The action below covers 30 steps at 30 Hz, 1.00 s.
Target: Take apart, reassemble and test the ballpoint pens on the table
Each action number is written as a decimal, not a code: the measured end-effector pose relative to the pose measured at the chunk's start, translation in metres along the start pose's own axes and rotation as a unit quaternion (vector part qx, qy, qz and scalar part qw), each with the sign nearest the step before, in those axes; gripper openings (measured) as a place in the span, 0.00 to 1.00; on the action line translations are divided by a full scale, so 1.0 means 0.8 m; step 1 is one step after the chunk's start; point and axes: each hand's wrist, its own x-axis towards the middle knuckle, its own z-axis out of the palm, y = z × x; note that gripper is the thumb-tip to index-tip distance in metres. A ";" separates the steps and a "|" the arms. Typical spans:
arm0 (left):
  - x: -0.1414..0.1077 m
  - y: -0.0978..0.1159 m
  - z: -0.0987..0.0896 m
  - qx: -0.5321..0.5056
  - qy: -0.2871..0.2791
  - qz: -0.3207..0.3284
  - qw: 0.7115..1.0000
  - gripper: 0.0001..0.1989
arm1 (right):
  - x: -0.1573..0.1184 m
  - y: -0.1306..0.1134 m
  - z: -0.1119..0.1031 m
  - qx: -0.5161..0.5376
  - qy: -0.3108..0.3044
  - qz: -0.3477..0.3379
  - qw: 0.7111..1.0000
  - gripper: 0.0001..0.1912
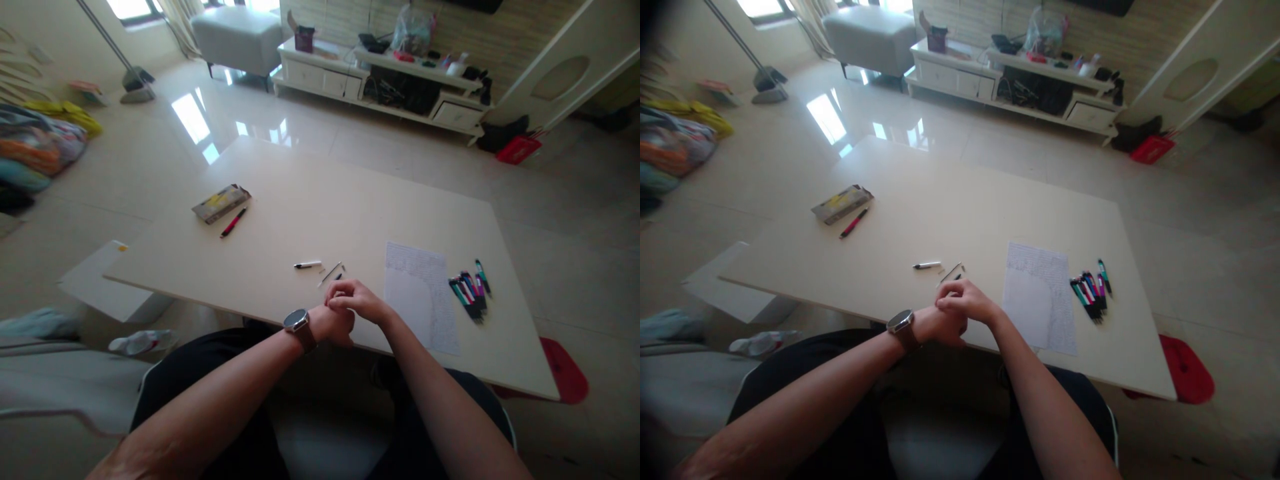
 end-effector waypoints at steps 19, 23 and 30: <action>0.005 0.004 -0.002 0.043 -0.136 -0.139 0.980 0.21 | 0.000 0.014 -0.005 0.090 -0.038 0.057 0.994 0.15; 0.006 0.000 -0.003 0.036 -0.135 -0.155 0.978 0.20 | 0.002 0.015 -0.002 0.046 0.016 0.095 0.994 0.15; 0.015 -0.019 0.000 0.025 -0.144 -0.167 0.975 0.09 | -0.004 0.000 0.000 0.092 -0.045 0.016 0.995 0.17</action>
